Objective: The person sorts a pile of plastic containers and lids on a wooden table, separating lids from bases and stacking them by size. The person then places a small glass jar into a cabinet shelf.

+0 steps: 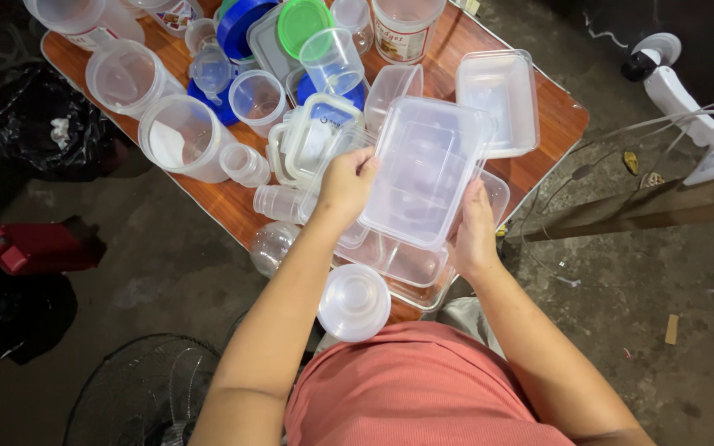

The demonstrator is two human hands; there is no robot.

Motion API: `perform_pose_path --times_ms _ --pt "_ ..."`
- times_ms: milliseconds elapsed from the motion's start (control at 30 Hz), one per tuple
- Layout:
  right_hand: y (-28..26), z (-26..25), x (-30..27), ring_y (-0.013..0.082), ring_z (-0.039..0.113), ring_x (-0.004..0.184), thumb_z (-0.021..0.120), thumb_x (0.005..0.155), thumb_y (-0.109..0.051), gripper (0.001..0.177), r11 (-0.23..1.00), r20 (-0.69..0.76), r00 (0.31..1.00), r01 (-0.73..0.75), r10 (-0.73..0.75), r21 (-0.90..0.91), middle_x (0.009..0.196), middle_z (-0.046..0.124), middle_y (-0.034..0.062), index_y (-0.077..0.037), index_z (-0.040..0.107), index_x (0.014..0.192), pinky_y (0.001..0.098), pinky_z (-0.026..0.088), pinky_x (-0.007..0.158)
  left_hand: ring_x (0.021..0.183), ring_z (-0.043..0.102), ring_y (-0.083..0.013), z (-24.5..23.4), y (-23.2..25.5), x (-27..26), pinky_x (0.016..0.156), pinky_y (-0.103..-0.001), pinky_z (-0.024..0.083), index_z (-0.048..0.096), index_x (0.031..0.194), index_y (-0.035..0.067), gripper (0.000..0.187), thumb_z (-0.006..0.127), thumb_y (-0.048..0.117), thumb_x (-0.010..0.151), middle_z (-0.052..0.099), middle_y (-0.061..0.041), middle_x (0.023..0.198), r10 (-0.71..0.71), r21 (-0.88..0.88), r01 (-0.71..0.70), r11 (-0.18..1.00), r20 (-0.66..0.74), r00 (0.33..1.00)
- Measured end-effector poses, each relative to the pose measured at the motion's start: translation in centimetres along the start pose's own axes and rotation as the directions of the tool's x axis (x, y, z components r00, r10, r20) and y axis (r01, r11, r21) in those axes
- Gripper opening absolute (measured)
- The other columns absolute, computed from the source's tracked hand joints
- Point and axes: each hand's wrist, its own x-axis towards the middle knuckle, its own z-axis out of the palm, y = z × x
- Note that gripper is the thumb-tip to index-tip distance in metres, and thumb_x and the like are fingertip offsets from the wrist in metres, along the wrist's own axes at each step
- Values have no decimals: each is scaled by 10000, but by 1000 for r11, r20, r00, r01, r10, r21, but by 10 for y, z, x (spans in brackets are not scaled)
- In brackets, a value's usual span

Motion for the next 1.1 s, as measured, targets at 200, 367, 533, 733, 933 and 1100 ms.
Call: perform_pose_path --times_ms 200,367,533,733,933,1100 --pt "3 -6 2 24 537 646 484 1119 -371 391 996 -15 998 -62 61 -58 945 655 -36 -81 597 1355 187 397 505 900 636 -93 1 -6 1 825 -253 524 695 1301 -24 341 637 85 984 740 -53 1049 -78 -335 86 938 37 996" --pt "-6 -1 4 96 654 896 466 1108 -329 379 996 18 996 -86 86 4 1111 687 29 -47 580 1334 253 540 755 943 657 -101 0 -2 1 855 -251 536 638 1365 4 426 629 33 940 742 -73 1115 -65 -302 88 949 86 994" --pt "-10 -1 6 181 663 1093 431 1119 -334 402 995 5 997 -79 79 68 1247 665 82 -30 552 1353 360 557 966 1003 686 -139 0 -4 3 891 -276 556 630 1358 -22 432 654 4 928 738 -105 1166 -108 -402 166 900 165 980" --pt "-10 1 6 198 646 1182 407 1104 -410 507 997 27 997 -70 68 43 1329 640 89 -21 517 1410 374 539 1032 1009 693 -149 0 -9 0 898 -275 560 636 1346 -44 441 662 -28 906 741 -125 1173 -131 -408 192 892 174 976" --pt "-20 9 6 231 633 1192 357 1070 -564 701 989 34 989 -143 144 -42 1367 626 127 -12 476 1486 388 525 993 971 714 -146 -8 6 -6 871 -267 581 670 1289 -55 433 739 -8 864 755 -122 1128 -157 -464 196 864 122 980" --pt "-31 13 3 227 566 1335 378 1034 -585 724 978 87 980 -188 180 93 1467 564 97 -53 423 1524 394 464 1124 849 671 -130 -21 29 -14 703 -254 536 717 1231 -54 406 803 47 847 764 -121 1063 -200 -401 228 888 110 974"
